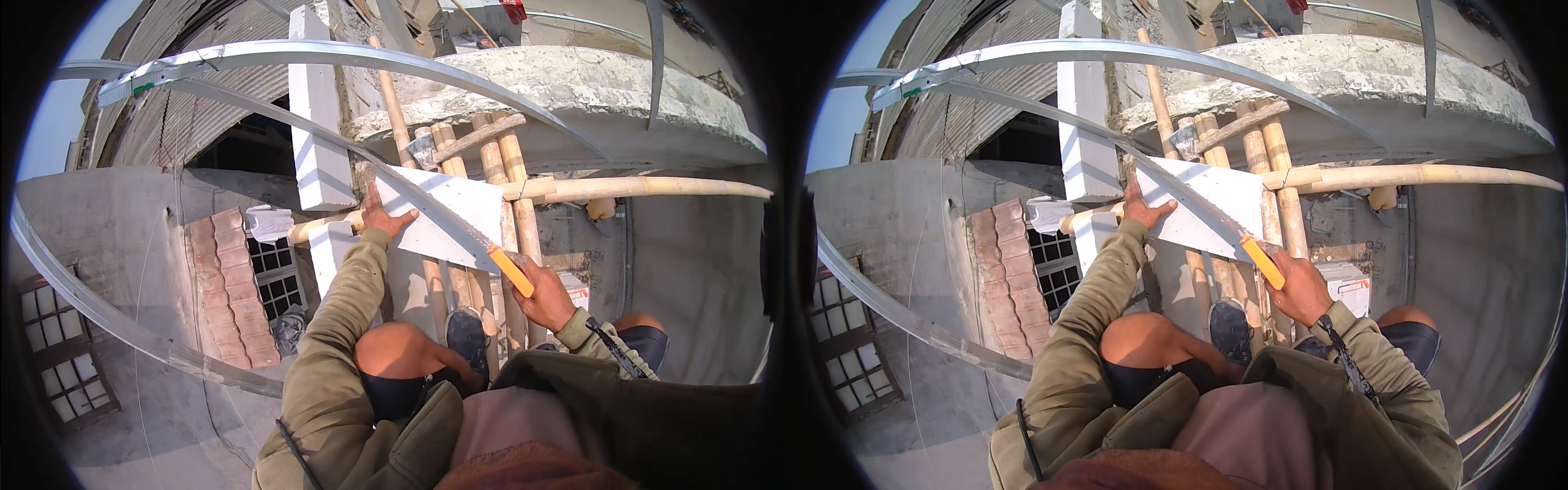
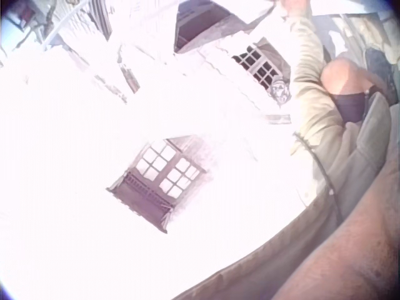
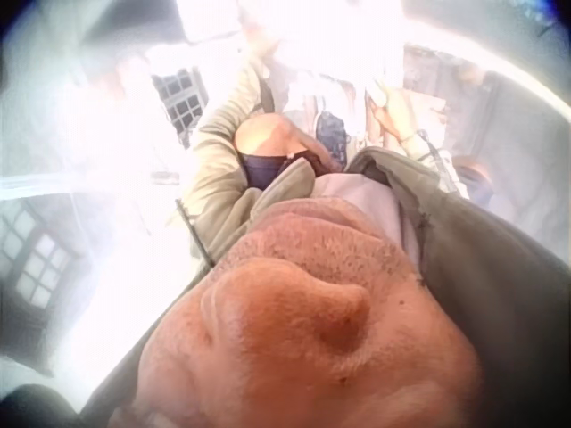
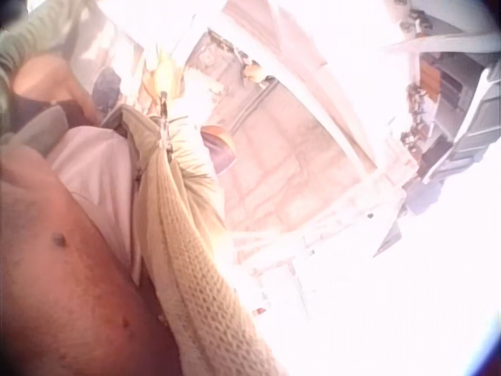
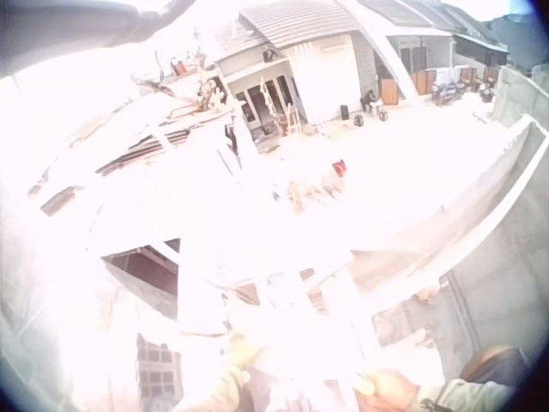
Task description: The person saws a piece of lightweight brick using a hand saw and then applies mortar from a bucket to the brick before placing it on top of a wall.
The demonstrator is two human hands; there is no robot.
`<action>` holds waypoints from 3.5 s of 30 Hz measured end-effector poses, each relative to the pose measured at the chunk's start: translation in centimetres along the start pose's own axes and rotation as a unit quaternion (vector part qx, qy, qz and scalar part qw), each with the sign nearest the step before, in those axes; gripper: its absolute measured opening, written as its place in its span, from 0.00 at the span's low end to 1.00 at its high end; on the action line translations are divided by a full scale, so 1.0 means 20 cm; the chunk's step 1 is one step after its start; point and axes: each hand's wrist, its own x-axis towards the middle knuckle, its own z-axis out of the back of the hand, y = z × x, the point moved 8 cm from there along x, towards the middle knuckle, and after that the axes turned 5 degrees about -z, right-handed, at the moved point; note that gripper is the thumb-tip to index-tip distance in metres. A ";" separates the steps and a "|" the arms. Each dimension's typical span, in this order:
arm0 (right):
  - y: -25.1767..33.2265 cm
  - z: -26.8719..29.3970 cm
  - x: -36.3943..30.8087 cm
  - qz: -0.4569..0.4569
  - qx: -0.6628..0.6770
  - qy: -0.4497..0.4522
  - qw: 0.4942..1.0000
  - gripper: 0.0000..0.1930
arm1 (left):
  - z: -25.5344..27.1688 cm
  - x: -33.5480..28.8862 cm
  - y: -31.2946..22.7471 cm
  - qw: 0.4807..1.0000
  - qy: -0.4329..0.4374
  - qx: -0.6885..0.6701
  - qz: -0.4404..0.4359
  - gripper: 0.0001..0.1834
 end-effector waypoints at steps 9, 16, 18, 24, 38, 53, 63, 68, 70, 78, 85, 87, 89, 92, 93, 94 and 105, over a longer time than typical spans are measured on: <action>-0.05 0.03 -0.03 -0.004 -0.011 0.017 1.000 0.25 | -0.11 0.11 0.14 0.939 0.049 -0.321 0.116 0.54; -0.01 -0.03 -0.02 -0.014 0.027 0.033 0.999 0.30 | 0.07 0.23 0.34 0.960 -0.040 -0.251 0.113 0.51; -0.04 -0.07 0.00 0.001 0.012 0.028 1.000 0.33 | 0.14 0.25 0.36 0.968 -0.088 -0.211 0.101 0.48; -0.02 -0.02 0.01 -0.013 -0.008 0.044 0.999 0.35 | 0.04 0.12 0.07 0.970 -0.040 -0.234 0.058 0.46; 0.01 -0.02 0.01 -0.036 0.102 0.016 0.994 0.15 | 0.03 -0.03 -0.11 0.998 0.015 0.059 0.026 0.94; 0.22 0.01 0.09 -0.017 0.059 -0.033 0.998 0.11 | 0.06 -0.07 -0.22 0.995 0.043 0.048 0.076 0.88; 0.23 -0.08 0.05 -0.046 0.017 0.027 0.998 0.19 | 0.05 -0.07 -0.23 0.995 0.032 0.064 0.069 0.93; 0.25 0.02 0.03 -0.075 0.067 -0.003 0.995 0.16 | 0.07 -0.08 -0.26 0.996 0.004 0.065 0.060 0.92; 0.30 -0.01 0.19 -0.028 0.016 -0.007 0.999 0.16 | 0.09 -0.09 -0.24 0.996 -0.002 0.067 0.058 0.91; 0.21 0.05 -0.17 -0.127 0.031 -0.004 0.991 0.17 | 0.09 -0.11 -0.25 0.996 -0.001 0.065 0.060 0.90; 0.31 -0.12 0.36 -0.091 -0.061 0.020 0.994 0.15 | 0.04 -0.07 -0.28 0.996 0.004 0.063 0.056 0.91; 0.33 -0.15 0.35 -0.089 -0.041 0.029 0.995 0.14 | 0.05 -0.08 -0.22 0.996 -0.005 0.065 0.058 0.91; 0.27 -0.06 0.12 -0.115 0.015 0.043 0.992 0.22 | 0.06 -0.10 -0.23 0.996 -0.004 0.069 0.059 0.91; 0.30 0.00 0.08 -0.118 -0.003 0.037 0.992 0.21 | 0.07 -0.08 -0.28 0.997 -0.006 0.061 0.048 0.90; 0.31 0.00 0.06 -0.120 -0.007 0.036 0.992 0.21 | 0.07 -0.09 -0.27 0.997 -0.005 0.058 0.042 0.90; 0.33 0.00 0.05 -0.121 -0.010 0.035 0.992 0.21 | 0.07 -0.10 -0.24 0.997 -0.009 0.061 0.044 0.90; 0.26 0.10 -0.20 -0.203 0.042 0.051 0.977 0.30 | 0.09 -0.10 -0.24 0.997 -0.021 0.062 0.028 0.90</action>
